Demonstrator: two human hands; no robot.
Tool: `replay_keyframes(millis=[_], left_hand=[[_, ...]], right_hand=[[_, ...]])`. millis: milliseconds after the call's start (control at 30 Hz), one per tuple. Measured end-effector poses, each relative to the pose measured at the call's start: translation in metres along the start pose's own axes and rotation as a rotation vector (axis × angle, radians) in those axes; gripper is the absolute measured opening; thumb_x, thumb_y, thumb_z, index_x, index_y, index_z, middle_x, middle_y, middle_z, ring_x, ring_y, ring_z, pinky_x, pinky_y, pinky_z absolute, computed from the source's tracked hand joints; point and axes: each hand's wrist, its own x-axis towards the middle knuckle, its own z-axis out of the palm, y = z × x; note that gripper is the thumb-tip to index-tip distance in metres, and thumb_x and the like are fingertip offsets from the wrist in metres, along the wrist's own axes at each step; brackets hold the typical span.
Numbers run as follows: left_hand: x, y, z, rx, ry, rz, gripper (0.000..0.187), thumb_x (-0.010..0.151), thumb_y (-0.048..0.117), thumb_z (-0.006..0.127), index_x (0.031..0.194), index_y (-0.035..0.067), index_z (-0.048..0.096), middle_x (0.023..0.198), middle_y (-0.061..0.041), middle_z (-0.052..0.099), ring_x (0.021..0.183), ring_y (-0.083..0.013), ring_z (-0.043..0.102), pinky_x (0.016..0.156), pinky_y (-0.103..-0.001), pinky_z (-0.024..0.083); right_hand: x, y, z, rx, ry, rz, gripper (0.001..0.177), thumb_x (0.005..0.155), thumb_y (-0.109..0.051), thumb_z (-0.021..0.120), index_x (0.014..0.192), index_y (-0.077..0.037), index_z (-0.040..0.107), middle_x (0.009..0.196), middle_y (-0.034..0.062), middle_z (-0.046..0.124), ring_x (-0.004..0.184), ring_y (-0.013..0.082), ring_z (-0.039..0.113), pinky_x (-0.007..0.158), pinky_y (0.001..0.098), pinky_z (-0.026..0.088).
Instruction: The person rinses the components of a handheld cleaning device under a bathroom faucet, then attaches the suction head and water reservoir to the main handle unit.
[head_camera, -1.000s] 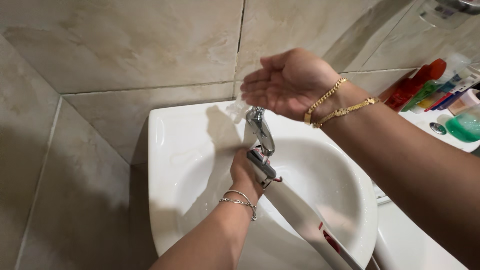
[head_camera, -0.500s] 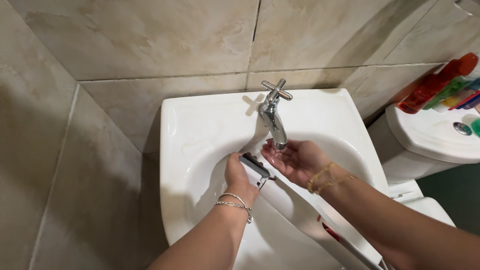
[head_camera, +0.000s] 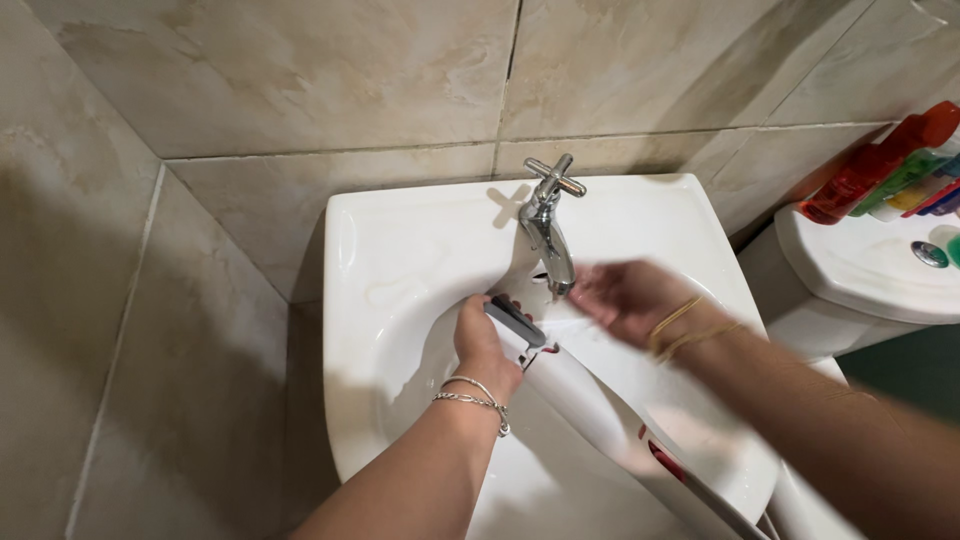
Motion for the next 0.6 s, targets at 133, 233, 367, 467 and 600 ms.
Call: replay_keyframes(millis=[133, 233, 367, 467, 600], left_hand=[[-0.003, -0.009, 0.011, -0.015, 0.021, 0.051, 0.021, 0.093, 0.027, 0.054, 0.092, 0.007, 0.06, 0.082, -0.008, 0.064, 0.069, -0.0224, 0.06, 0.066, -0.04, 0.053], [-0.006, -0.018, 0.027, 0.04, 0.077, 0.072, 0.022, 0.091, 0.028, 0.059, 0.094, 0.007, 0.064, 0.084, -0.006, 0.067, 0.071, -0.0193, 0.061, 0.066, -0.039, 0.051], [-0.011, -0.023, 0.052, 0.16, 0.097, 0.075, 0.023, 0.086, 0.024, 0.065, 0.091, 0.002, 0.066, 0.082, -0.008, 0.065, 0.067, -0.0239, 0.06, 0.062, -0.04, 0.049], [-0.012, -0.027, 0.057, 0.234, 0.06, 0.05, 0.025, 0.083, 0.024, 0.064, 0.09, 0.0, 0.064, 0.08, -0.011, 0.062, 0.064, -0.0261, 0.058, 0.06, -0.041, 0.048], [0.002, -0.03, 0.052, 0.245, 0.044, 0.054, 0.027, 0.086, 0.027, 0.063, 0.091, 0.0, 0.064, 0.079, -0.011, 0.062, 0.064, -0.0252, 0.059, 0.061, -0.041, 0.051]], right_hand=[[-0.044, -0.071, 0.046, -0.009, -0.015, -0.127, 0.047, 0.109, -0.021, 0.03, 0.128, 0.016, 0.052, 0.118, 0.0257, 0.068, 0.113, 0.0334, 0.07, 0.098, 0.0379, 0.057], [-0.066, -0.097, 0.109, -0.241, -0.124, -0.16, 0.055, 0.109, -0.024, 0.026, 0.138, 0.02, 0.044, 0.134, 0.0339, 0.06, 0.126, 0.0387, 0.064, 0.101, 0.0399, 0.054], [-0.077, -0.099, 0.157, -0.387, -0.115, -0.096, 0.064, 0.11, -0.028, 0.026, 0.142, 0.026, 0.034, 0.143, 0.0444, 0.048, 0.134, 0.0507, 0.053, 0.115, 0.0468, 0.048], [-0.087, -0.103, 0.144, -0.376, -0.032, -0.184, 0.061, 0.108, -0.032, 0.028, 0.138, 0.02, 0.04, 0.139, 0.0401, 0.051, 0.135, 0.0471, 0.051, 0.12, 0.0486, 0.041], [-0.083, -0.08, 0.083, -0.309, 0.036, -0.23, 0.047, 0.106, -0.03, 0.033, 0.127, 0.006, 0.055, 0.126, 0.0224, 0.063, 0.118, 0.0329, 0.064, 0.107, 0.0454, 0.052]])
